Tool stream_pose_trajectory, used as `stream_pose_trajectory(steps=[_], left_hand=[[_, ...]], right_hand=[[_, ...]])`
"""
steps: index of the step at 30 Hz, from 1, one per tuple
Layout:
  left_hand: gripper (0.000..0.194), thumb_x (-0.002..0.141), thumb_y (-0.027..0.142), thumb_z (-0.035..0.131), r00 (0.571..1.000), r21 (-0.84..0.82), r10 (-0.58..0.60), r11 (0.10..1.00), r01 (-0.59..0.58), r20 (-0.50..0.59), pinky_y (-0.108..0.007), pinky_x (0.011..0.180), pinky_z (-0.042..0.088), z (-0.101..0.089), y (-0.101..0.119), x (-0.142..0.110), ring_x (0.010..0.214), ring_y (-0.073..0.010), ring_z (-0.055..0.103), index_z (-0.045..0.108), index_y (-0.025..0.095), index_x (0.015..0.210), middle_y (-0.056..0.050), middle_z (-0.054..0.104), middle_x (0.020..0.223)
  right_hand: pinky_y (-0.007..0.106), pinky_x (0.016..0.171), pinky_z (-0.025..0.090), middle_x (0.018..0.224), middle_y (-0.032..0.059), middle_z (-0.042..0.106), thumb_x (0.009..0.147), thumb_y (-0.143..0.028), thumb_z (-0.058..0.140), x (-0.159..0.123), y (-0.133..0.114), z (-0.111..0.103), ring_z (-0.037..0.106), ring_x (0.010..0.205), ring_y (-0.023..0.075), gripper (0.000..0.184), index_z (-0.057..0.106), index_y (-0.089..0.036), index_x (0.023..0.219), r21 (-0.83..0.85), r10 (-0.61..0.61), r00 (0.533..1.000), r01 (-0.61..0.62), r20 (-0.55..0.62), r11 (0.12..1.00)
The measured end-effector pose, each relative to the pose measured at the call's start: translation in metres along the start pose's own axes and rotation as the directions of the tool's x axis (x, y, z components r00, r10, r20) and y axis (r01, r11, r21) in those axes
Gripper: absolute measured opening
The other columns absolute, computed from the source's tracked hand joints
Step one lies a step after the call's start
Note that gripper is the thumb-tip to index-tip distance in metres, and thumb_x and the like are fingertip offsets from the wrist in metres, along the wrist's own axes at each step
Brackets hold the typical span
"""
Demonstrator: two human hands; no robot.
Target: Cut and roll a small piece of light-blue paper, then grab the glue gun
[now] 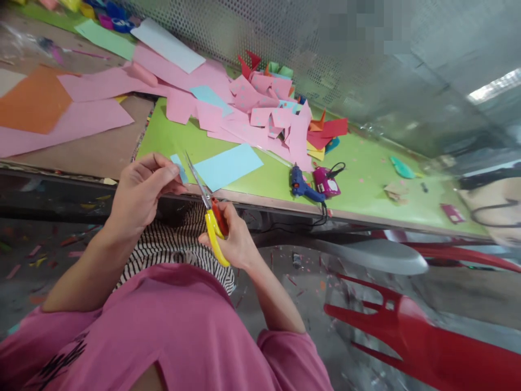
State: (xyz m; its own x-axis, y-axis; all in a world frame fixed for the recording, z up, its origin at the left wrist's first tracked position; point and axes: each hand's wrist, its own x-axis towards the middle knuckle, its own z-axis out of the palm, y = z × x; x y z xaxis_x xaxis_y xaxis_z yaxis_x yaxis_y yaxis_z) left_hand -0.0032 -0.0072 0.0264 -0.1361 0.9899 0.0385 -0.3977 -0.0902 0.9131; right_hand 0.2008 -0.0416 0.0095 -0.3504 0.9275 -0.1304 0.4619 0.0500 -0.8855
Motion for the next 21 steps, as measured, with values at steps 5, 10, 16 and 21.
stream_pose_trajectory(steps=[5, 10, 16, 21], left_hand=[[0.017, 0.08, 0.028, 0.072, 1.0, 0.059, 0.011, 0.998, -0.012, 0.005, -0.018, 0.057, 0.057, -0.0013, -0.0038, 0.0003, 0.055, -0.0089, 0.067, 0.058, 0.019, 0.074, 0.004, 0.064, 0.068], [0.02, 0.081, 0.031, 0.074, 0.999, 0.1, -0.02, 0.995, 0.016, 0.032, -0.019, 0.06, 0.059, -0.0017, -0.006, -0.0002, 0.057, -0.0088, 0.068, 0.059, 0.019, 0.077, 0.004, 0.065, 0.071], [0.02, 0.081, 0.031, 0.074, 0.999, 0.096, -0.028, 0.995, 0.024, 0.046, -0.018, 0.06, 0.059, -0.0005, -0.0064, -0.0006, 0.058, -0.0084, 0.067, 0.058, 0.018, 0.077, 0.004, 0.064, 0.07], [0.021, 0.082, 0.032, 0.074, 0.998, 0.104, -0.04, 0.994, 0.034, 0.057, -0.019, 0.061, 0.06, -0.0002, -0.0061, -0.0014, 0.058, -0.0094, 0.068, 0.059, 0.018, 0.077, 0.003, 0.065, 0.069]], right_hand=[[0.027, 0.062, 0.034, 0.079, -0.0058, 0.049, 0.069, -0.063, 0.079, 0.0005, -0.0052, 0.0036, 0.042, 0.067, 0.012, 0.06, 0.051, -0.024, 0.106, -0.003, 0.044, 0.999, -0.044, 0.002, 0.999], [0.027, 0.06, 0.031, 0.076, -0.0065, 0.048, 0.069, -0.066, 0.079, 0.0023, -0.0045, 0.0039, 0.038, 0.065, 0.0111, 0.061, 0.052, -0.023, 0.102, -0.018, 0.064, 0.998, -0.065, -0.016, 0.998], [0.028, 0.059, 0.029, 0.076, -0.0056, 0.048, 0.068, -0.074, 0.076, 0.0018, -0.0007, 0.0043, 0.039, 0.064, 0.0112, 0.064, 0.051, -0.022, 0.097, -0.012, 0.062, 0.998, -0.062, 0.0, 0.998], [0.028, 0.057, 0.028, 0.075, -0.0056, 0.047, 0.068, -0.078, 0.074, -0.0002, 0.0004, 0.0048, 0.038, 0.062, 0.0106, 0.065, 0.052, -0.022, 0.095, 0.029, 0.049, 0.999, -0.049, 0.006, 0.998]])
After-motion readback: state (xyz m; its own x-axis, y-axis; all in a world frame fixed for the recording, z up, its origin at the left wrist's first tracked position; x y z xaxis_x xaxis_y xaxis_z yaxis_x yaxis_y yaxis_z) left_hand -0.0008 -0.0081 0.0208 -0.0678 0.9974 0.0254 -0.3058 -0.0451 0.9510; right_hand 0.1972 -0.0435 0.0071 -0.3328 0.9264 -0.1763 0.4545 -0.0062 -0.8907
